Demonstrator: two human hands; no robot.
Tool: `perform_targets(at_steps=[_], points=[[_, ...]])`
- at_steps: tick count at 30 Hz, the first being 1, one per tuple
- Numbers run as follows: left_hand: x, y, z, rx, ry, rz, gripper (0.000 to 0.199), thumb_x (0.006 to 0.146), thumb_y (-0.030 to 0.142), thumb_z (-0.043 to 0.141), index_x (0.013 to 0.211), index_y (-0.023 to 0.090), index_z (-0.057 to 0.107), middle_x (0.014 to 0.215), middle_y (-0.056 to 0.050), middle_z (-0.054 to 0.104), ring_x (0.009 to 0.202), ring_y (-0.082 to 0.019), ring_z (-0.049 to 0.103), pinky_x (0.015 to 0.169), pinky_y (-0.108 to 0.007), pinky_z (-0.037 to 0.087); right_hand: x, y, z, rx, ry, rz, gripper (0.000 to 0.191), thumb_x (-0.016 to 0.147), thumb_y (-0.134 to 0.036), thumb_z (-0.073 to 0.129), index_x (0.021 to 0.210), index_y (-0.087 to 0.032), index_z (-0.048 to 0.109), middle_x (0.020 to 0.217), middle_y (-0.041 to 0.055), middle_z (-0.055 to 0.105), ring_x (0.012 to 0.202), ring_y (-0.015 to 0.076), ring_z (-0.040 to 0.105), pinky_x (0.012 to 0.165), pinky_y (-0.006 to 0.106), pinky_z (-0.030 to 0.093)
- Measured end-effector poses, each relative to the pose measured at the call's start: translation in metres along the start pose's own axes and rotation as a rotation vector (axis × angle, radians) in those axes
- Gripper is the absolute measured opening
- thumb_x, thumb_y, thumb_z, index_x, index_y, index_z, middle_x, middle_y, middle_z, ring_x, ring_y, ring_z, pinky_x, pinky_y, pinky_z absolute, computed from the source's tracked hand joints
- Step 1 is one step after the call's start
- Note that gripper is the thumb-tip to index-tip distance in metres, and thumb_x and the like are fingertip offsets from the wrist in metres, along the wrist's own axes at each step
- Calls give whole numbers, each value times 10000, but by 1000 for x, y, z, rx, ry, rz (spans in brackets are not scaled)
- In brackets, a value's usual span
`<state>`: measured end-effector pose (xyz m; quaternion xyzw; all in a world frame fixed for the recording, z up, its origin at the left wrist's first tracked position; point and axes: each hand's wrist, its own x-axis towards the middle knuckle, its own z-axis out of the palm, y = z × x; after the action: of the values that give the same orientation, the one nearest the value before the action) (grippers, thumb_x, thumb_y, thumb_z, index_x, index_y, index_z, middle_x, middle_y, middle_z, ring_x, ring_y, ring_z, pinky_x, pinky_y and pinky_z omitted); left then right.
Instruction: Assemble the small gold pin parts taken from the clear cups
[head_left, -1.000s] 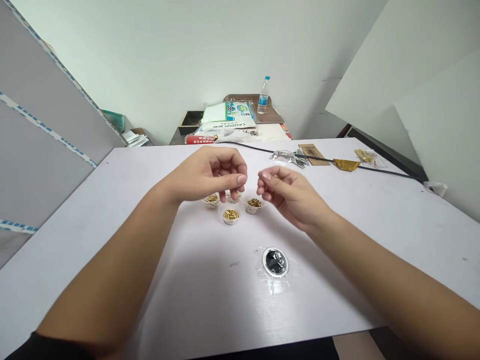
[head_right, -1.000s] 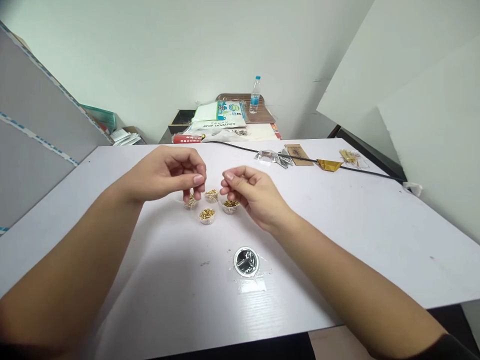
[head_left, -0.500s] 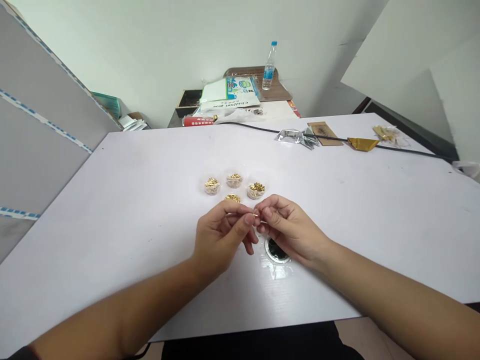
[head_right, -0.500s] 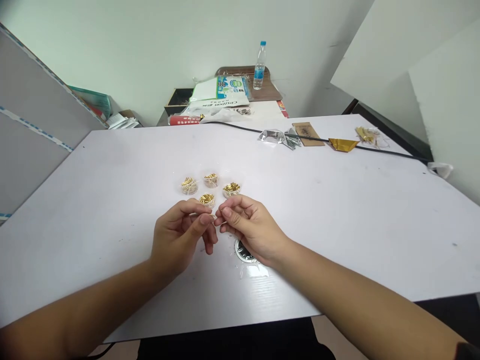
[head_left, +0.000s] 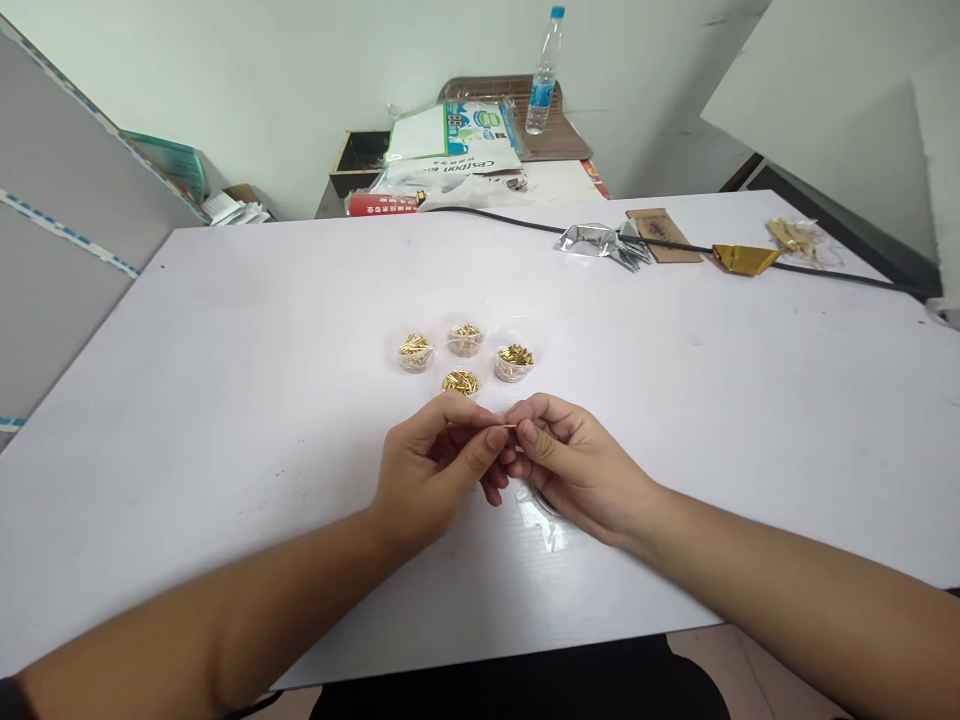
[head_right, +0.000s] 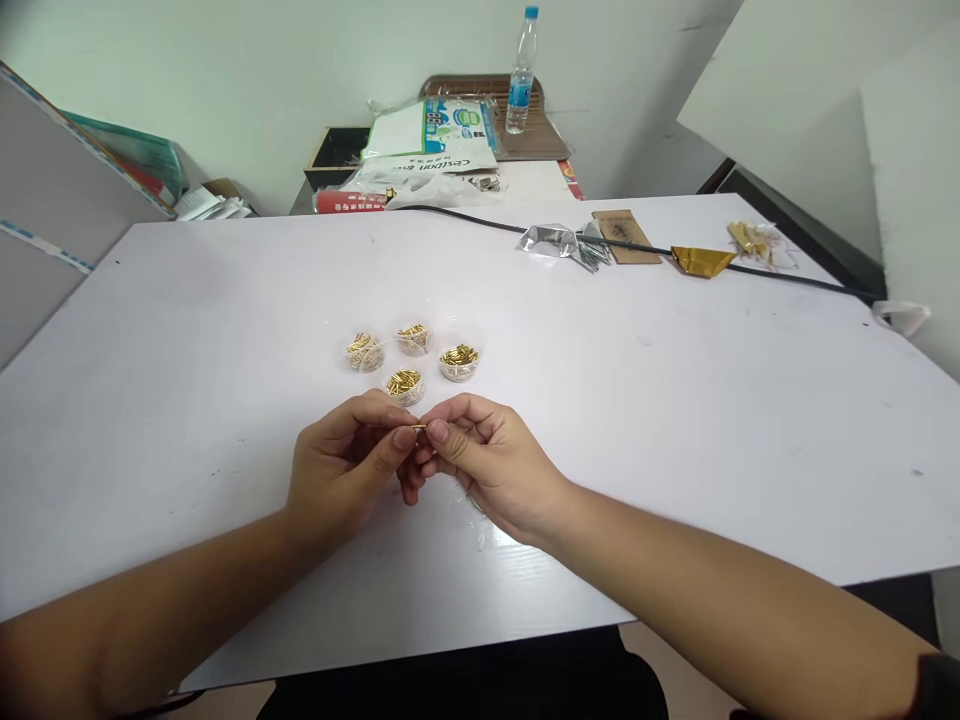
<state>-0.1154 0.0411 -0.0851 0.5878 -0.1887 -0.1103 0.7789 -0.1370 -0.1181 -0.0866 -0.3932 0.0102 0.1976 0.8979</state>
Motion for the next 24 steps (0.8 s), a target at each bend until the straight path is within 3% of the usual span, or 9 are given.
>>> perform_targets(at_steps=[6,14,24], points=[[-1,-2,0,21,-42,17,83,917,197,624,870,149,576,701,0,642,575,-103,649,438,-202,586,0,-4,1,-9,-16,-12,161,853,-304,752,832,-175,658,655,-20,670,641,129,659,619,304,581],[1,-3,0,11,-92,-76,157,962,277,561,877,153,518,689,1,624,559,-84,617,469,-184,560,2,-3,0,-58,-13,-63,135,864,-270,739,813,-172,661,658,-21,659,598,117,642,574,289,581],[2,-4,-2,7,-168,-146,261,972,375,532,845,148,509,682,-18,631,494,-87,594,417,-181,510,2,-4,-5,-117,67,-52,179,819,-311,784,804,-175,669,648,-32,656,568,77,592,555,222,523]])
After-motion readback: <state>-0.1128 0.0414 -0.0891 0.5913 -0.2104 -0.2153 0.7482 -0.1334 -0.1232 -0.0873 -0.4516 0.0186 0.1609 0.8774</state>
